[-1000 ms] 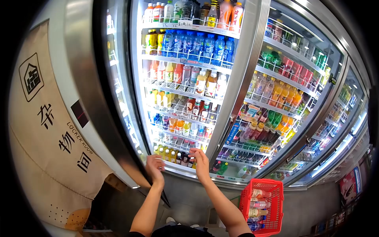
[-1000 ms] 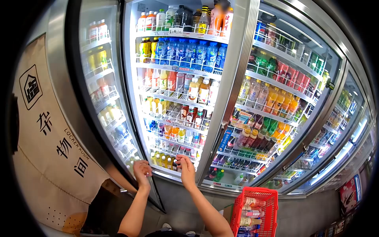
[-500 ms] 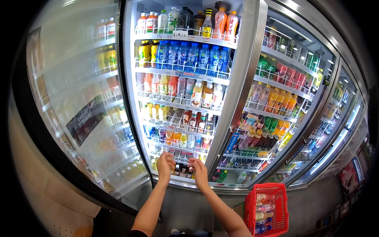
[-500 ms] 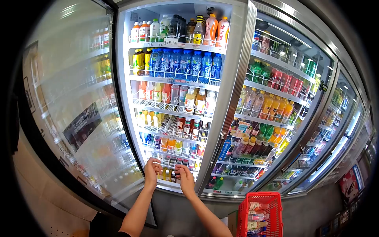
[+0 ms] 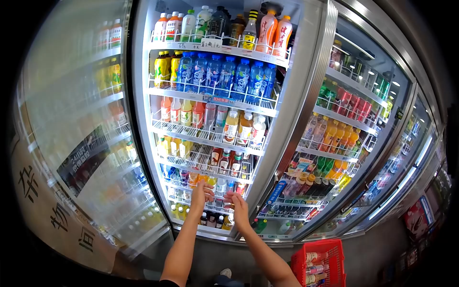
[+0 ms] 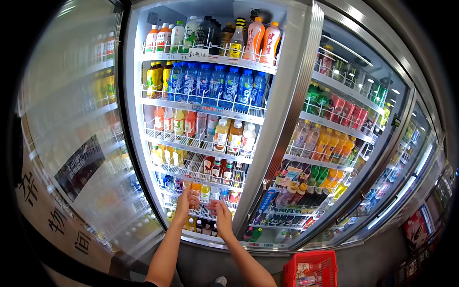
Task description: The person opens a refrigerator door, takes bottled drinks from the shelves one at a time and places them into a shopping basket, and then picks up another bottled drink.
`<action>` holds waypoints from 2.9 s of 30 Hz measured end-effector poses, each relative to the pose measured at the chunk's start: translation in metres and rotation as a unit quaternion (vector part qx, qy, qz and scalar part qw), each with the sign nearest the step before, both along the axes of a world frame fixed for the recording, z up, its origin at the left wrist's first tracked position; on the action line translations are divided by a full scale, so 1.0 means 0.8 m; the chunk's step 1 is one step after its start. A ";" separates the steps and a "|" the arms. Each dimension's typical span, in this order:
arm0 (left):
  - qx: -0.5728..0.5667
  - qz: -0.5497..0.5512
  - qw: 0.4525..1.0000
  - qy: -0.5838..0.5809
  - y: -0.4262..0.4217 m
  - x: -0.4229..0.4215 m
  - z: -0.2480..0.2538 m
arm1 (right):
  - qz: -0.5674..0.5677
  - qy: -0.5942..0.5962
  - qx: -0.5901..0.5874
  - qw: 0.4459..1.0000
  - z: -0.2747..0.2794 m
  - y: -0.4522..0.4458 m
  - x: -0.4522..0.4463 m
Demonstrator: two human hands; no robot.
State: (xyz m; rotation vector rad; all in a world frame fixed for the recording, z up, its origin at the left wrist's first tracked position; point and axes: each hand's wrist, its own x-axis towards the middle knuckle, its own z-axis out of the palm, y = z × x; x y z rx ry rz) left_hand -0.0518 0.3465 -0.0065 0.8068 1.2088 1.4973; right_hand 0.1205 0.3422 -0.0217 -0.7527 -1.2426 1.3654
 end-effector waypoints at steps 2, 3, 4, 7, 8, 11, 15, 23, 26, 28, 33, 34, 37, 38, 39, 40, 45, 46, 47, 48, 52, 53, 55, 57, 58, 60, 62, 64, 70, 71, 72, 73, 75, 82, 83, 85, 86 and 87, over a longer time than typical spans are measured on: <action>0.006 0.014 1.000 0.013 0.002 -0.013 0.005 | 0.007 0.012 0.002 1.000 0.009 0.027 -0.002; 0.015 0.024 0.999 0.021 0.008 -0.017 0.006 | 0.015 0.021 0.007 1.000 0.019 0.046 0.001; 0.017 0.011 1.000 0.021 0.012 -0.022 0.000 | 0.013 0.012 0.000 1.000 0.020 0.048 0.000; 0.011 0.060 0.998 0.032 0.012 -0.065 -0.023 | 0.029 0.024 0.016 0.999 0.025 0.096 0.007; 0.004 0.085 0.996 0.035 0.013 -0.079 -0.022 | 0.034 0.029 0.020 0.999 0.028 0.115 0.008; 0.007 0.114 0.992 0.049 0.035 -0.089 -0.021 | 0.039 0.048 0.012 0.998 0.018 0.155 0.020; 0.018 0.056 0.995 0.079 0.077 -0.044 0.003 | 0.041 0.055 -0.009 0.998 0.012 0.170 0.027; 0.061 -0.012 0.995 0.084 0.186 0.008 0.042 | 0.032 0.023 -0.022 0.999 0.018 0.220 0.048; 0.072 -0.003 0.995 0.069 0.228 0.007 0.037 | 0.033 0.031 -0.016 0.999 0.025 0.250 0.041; 0.090 0.001 0.995 0.040 0.248 -0.004 0.041 | 0.041 0.016 -0.018 0.999 0.032 0.268 0.033; 0.107 0.010 0.992 0.071 0.286 -0.026 0.047 | 0.027 0.003 0.019 0.999 0.049 0.336 0.007; 0.127 0.011 0.989 0.070 0.299 -0.030 0.059 | 0.020 -0.001 0.032 0.999 0.065 0.357 -0.005; 0.130 -0.012 0.989 0.063 0.330 -0.032 0.067 | 0.020 -0.018 0.039 0.999 0.076 0.379 -0.017; 0.135 -0.017 0.988 0.074 0.344 -0.034 0.067 | 0.018 0.001 0.028 0.999 0.075 0.395 -0.023; 0.139 -0.024 0.986 0.085 0.356 -0.034 0.068 | 0.018 0.005 0.010 1.000 0.080 0.407 -0.028; 0.146 -0.030 0.985 0.088 0.368 -0.034 0.069 | 0.018 -0.005 0.002 1.000 0.083 0.415 -0.032; 0.101 -0.064 0.991 0.058 0.409 -0.034 0.085 | 0.020 -0.113 0.053 0.992 0.088 0.443 -0.045; 0.109 -0.084 0.989 0.055 0.416 -0.034 0.085 | 0.019 -0.109 0.055 0.992 0.087 0.445 -0.048; 0.117 -0.106 0.986 0.051 0.422 -0.034 0.084 | 0.014 -0.108 0.053 0.993 0.084 0.450 -0.050; 0.166 -0.116 0.978 0.040 0.460 -0.040 0.050 | 0.008 -0.119 0.058 0.991 0.077 0.456 -0.052; 0.119 -0.153 0.980 0.047 0.448 -0.033 0.071 | -0.013 -0.146 0.071 0.987 0.077 0.450 -0.049; 0.116 -0.158 0.980 0.037 0.439 -0.031 0.076 | -0.009 -0.163 0.071 0.984 0.080 0.445 -0.048; 0.114 -0.163 0.980 0.019 0.429 -0.032 0.086 | 0.003 -0.121 0.036 0.992 0.085 0.443 -0.045; 0.153 -0.149 0.976 0.047 0.433 -0.037 0.075 | 0.025 -0.116 0.048 0.992 0.095 0.436 -0.037; 0.154 -0.140 0.974 0.092 0.432 -0.037 0.069 | 0.035 -0.128 0.051 0.990 0.095 0.433 -0.036; 0.171 -0.103 0.964 0.175 0.430 -0.035 0.063 | 0.038 -0.103 0.061 0.992 0.086 0.426 -0.035; 0.194 -0.074 0.946 0.248 0.423 -0.033 0.057 | 0.056 -0.054 0.070 0.995 0.075 0.420 -0.033; 0.247 -0.041 0.907 0.340 0.403 -0.033 0.072 | 0.058 -0.049 0.088 0.993 0.088 0.401 -0.032; 0.336 0.006 0.858 0.389 0.373 -0.023 0.087 | 0.047 -0.030 0.140 0.989 0.105 0.359 -0.026; 0.346 0.020 0.843 0.411 0.365 -0.020 0.092 | 0.047 -0.028 0.141 0.989 0.105 0.356 -0.023; 0.347 0.021 0.842 0.412 0.359 -0.018 0.094 | 0.058 -0.034 0.146 0.987 0.104 0.352 -0.019; 0.341 0.051 0.824 0.449 0.352 -0.017 0.094 | 0.070 -0.040 0.152 0.985 0.103 0.349 -0.015; 0.333 0.082 0.805 0.484 0.333 -0.012 0.092 | 0.090 -0.051 0.126 0.987 0.096 0.344 -0.004; 0.286 -0.044 0.908 0.302 0.273 0.008 0.048 | 0.087 -0.034 0.138 0.986 0.066 0.296 0.016; 0.278 -0.037 0.926 0.251 0.264 0.014 0.037 | 0.090 -0.033 0.136 0.986 0.064 0.290 0.020; 0.260 -0.033 0.944 0.202 0.241 0.026 0.020 | 0.071 -0.095 0.144 0.982 0.054 0.270 0.029; 0.262 -0.017 0.943 0.205 0.231 0.031 0.013 | 0.068 -0.118 0.149 0.979 0.050 0.262 0.035; 0.266 0.000 0.941 0.208 0.222 0.038 0.010 | 0.068 -0.117 0.145 0.980 0.044 0.256 0.039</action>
